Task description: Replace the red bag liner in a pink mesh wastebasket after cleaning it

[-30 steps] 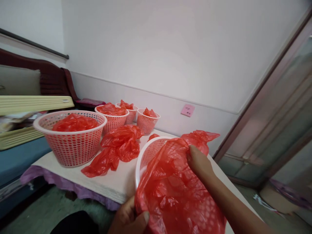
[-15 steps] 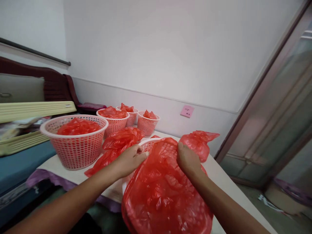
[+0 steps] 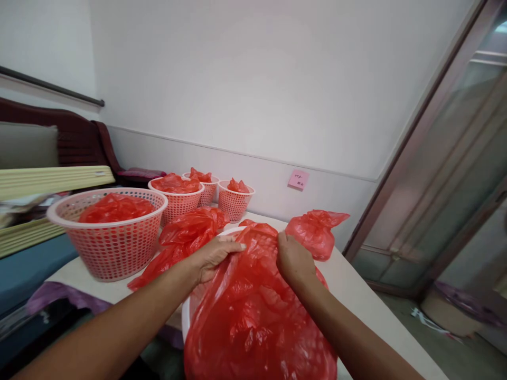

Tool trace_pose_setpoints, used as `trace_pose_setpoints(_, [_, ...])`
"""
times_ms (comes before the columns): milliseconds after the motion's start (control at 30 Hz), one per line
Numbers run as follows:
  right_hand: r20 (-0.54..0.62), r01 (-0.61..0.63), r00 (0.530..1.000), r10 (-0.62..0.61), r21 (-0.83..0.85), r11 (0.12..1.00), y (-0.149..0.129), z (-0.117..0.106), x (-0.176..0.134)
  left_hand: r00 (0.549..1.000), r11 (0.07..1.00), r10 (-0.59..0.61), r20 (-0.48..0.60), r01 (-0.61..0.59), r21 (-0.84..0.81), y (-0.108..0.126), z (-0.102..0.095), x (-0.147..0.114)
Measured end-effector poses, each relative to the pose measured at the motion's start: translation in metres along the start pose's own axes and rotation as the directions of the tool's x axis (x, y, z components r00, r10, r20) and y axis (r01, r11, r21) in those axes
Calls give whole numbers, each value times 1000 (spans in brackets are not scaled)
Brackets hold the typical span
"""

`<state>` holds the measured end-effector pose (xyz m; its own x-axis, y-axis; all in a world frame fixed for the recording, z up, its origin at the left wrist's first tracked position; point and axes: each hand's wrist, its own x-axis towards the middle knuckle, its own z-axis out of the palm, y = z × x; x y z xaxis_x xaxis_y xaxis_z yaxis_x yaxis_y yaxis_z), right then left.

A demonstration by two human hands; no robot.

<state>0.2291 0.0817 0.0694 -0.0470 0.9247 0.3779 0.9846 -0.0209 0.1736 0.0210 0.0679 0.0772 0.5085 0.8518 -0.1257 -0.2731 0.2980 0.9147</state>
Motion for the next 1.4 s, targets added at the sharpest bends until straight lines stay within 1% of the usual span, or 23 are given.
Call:
trace_pose_setpoints(100, [-12, 10, 1000, -10, -3, 1000, -2, 2, 0, 1000, 997, 2, -16, -3, -79, 6, -3, 0])
trace_pose_setpoints(200, [-8, 11, 1000, -11, -3, 1000, -2, 3, 1, 999, 997, 28, -30, -30, -76, 10, -8, 0])
trace_pose_setpoints(267, [1, 11, 1000, -11, -3, 1000, -2, 3, 1, 998, 999, 43, -34, -43, -11, 12, -9, 0])
trace_pose_setpoints(333, [11, 11, 1000, -11, 0, 1000, -2, 2, 1, 996, 992, 69, -58, -63, 108, 13, -11, 0])
trace_pose_setpoints(400, [16, 10, 1000, -10, 3, 1000, -2, 2, 1, 981, 956, 154, -122, -117, 269, 15, -12, 2])
trace_pose_setpoints(433, [15, 10, 1000, -10, 4, 1000, -2, 2, 1, 961, 919, 228, -159, -158, 360, 16, -13, 2])
trace_pose_setpoints(467, [12, 11, 1000, -11, 2, 1000, -2, 3, 1, 929, 867, 318, -188, -204, 455, 17, -14, 3])
trace_pose_setpoints(500, [9, 17, 1000, -17, 0, 1000, -3, 3, 1, 888, 799, 413, -203, -246, 548, 18, -16, 4])
trace_pose_setpoints(567, [7, 27, 1000, -27, -2, 1000, -4, 3, 0, 796, 643, 576, -185, -302, 703, 19, -19, 6])
trace_pose_setpoints(633, [5, 35, 999, -35, 1, 999, -6, 4, 0, 725, 511, 673, -146, -313, 800, 19, -23, 8])
trace_pose_setpoints(667, [4, 38, 999, -38, 3, 999, -6, 4, 0, 700, 464, 702, -132, -309, 830, 17, -24, 10])
trace_pose_setpoints(733, [2, 42, 999, -42, 6, 999, -7, 4, 0, 672, 416, 730, -126, -290, 862, 14, -28, 14])
trace_pose_setpoints(800, [3, 47, 999, -47, 10, 999, -7, 5, 0, 675, 431, 721, -155, -262, 864, 11, -32, 21])
trace_pose_setpoints(900, [-8, 55, 998, -55, 24, 998, -7, 7, 1, 711, 528, 660, -244, -207, 824, 10, -38, 32])
trace_pose_setpoints(967, [-31, 62, 998, -61, 33, 998, -7, 9, 1, 725, 586, 623, -293, -184, 789, 11, -42, 37])
trace_pose_setpoints(1133, [-155, 114, 983, -102, 70, 991, -9, 16, 4, 744, 703, 539, -395, -139, 697, 13, -49, 43])
trace_pose_setpoints(1167, [-174, 124, 979, -109, 78, 989, -9, 17, 5, 756, 734, 509, -413, -131, 666, 12, -50, 44])
trace_pose_setpoints(1233, [-182, 131, 977, -114, 85, 988, -10, 18, 7, 792, 803, 433, -430, -122, 583, 12, -51, 45])
trace_pose_setpoints(1333, [-146, 116, 984, -104, 73, 991, -10, 17, 9, 851, 899, 303, -429, -106, 425, 11, -51, 44])
trace_pose_setpoints(1400, [-127, 98, 988, -89, 61, 993, -9, 15, 9, 874, 941, 230, -428, -88, 326, 12, -51, 43])
